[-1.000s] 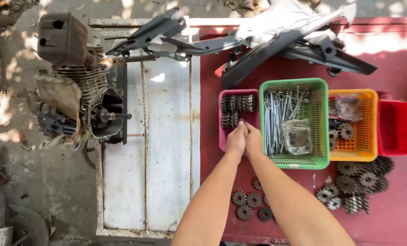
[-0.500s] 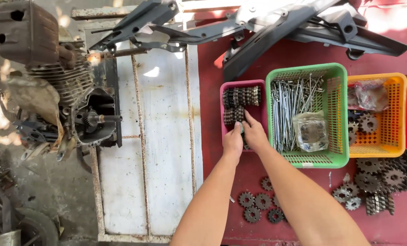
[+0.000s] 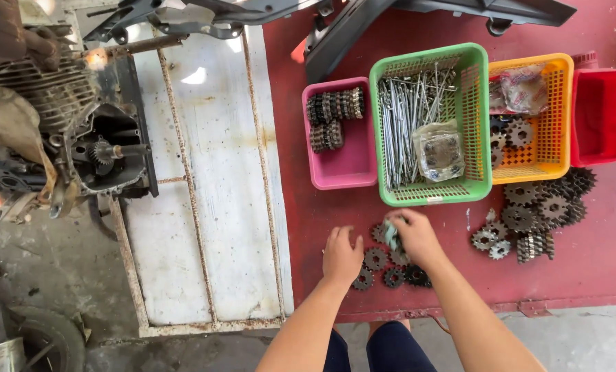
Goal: The person sits on the floor and cleans small metal gears using a cloth. They pick up gears from a pile on a red mat, wipe them, and place them into a pink basket. The workspace includes several baskets of parts and a motorcycle engine nearby.
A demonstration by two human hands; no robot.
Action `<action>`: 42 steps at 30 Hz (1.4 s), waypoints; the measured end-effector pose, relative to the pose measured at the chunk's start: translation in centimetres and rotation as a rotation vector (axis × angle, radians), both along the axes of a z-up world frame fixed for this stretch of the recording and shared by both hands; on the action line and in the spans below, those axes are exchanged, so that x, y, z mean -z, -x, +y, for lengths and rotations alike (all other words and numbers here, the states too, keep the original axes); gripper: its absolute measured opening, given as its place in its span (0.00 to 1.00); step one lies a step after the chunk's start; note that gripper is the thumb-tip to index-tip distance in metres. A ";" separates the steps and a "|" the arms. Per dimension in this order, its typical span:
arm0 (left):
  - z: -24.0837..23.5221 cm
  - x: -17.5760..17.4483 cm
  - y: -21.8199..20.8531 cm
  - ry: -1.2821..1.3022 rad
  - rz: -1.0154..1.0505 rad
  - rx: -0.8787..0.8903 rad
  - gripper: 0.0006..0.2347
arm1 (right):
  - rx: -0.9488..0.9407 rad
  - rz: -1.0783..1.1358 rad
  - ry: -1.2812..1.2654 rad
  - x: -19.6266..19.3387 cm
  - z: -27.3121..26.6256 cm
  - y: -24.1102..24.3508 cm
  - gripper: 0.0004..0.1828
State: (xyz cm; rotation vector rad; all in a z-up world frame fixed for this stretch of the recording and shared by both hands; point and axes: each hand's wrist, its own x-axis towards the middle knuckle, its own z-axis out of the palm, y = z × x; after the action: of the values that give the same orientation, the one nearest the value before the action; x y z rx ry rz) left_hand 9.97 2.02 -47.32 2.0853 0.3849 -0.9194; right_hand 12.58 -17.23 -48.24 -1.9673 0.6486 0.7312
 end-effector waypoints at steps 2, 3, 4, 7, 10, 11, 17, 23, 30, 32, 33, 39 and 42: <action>-0.5 1.2 2.7 -0.067 0.031 0.103 0.18 | -0.068 0.133 0.102 2.8 -1.6 4.1 0.12; -0.8 1.9 4.0 -0.137 0.059 0.206 0.21 | -0.135 0.265 0.201 4.2 -2.5 6.1 0.14; -0.9 2.1 4.3 -0.133 0.059 0.209 0.21 | -0.132 0.266 0.205 6.2 -3.5 8.2 0.14; -0.8 2.8 5.8 -0.183 0.203 0.431 0.23 | -0.046 0.405 0.257 11.0 -5.7 13.5 0.13; -0.8 3.7 5.9 -0.236 0.214 0.466 0.24 | 0.074 0.374 0.270 12.7 -6.3 13.7 0.12; -0.8 3.3 5.5 -0.247 0.189 0.456 0.27 | 0.094 0.352 0.293 12.8 -6.1 12.9 0.13; -2.1 3.5 5.0 -0.288 0.173 0.407 0.25 | -0.020 0.349 0.343 9.2 -5.6 8.3 0.21; -6.7 5.0 7.1 -0.060 0.083 0.095 0.19 | -0.033 0.401 0.271 11.5 -6.0 9.4 0.26; -9.2 0.7 5.9 0.274 0.345 -0.224 0.24 | -0.077 0.300 0.311 9.0 -4.9 9.2 0.20; -9.0 0.7 6.0 0.304 0.364 -0.279 0.24 | -0.079 0.309 0.283 7.6 -4.3 9.2 0.20; -9.0 0.7 6.0 0.338 0.382 -0.331 0.24 | -0.077 0.315 0.258 6.8 -4.0 9.0 0.19; -8.8 6.1 8.9 0.424 0.405 -0.634 0.22 | -0.231 0.219 0.276 4.9 -3.3 10.4 0.14; -8.1 -4.1 5.3 0.431 0.509 -0.761 0.27 | -0.342 -0.020 0.318 0.1 -2.0 10.9 0.17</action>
State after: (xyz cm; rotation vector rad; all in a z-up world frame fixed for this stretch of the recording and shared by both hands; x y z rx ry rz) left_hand 4.67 -6.07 -43.25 1.1377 1.0525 -0.9295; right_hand 1.68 -19.19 -48.30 -2.4124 0.4390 0.8528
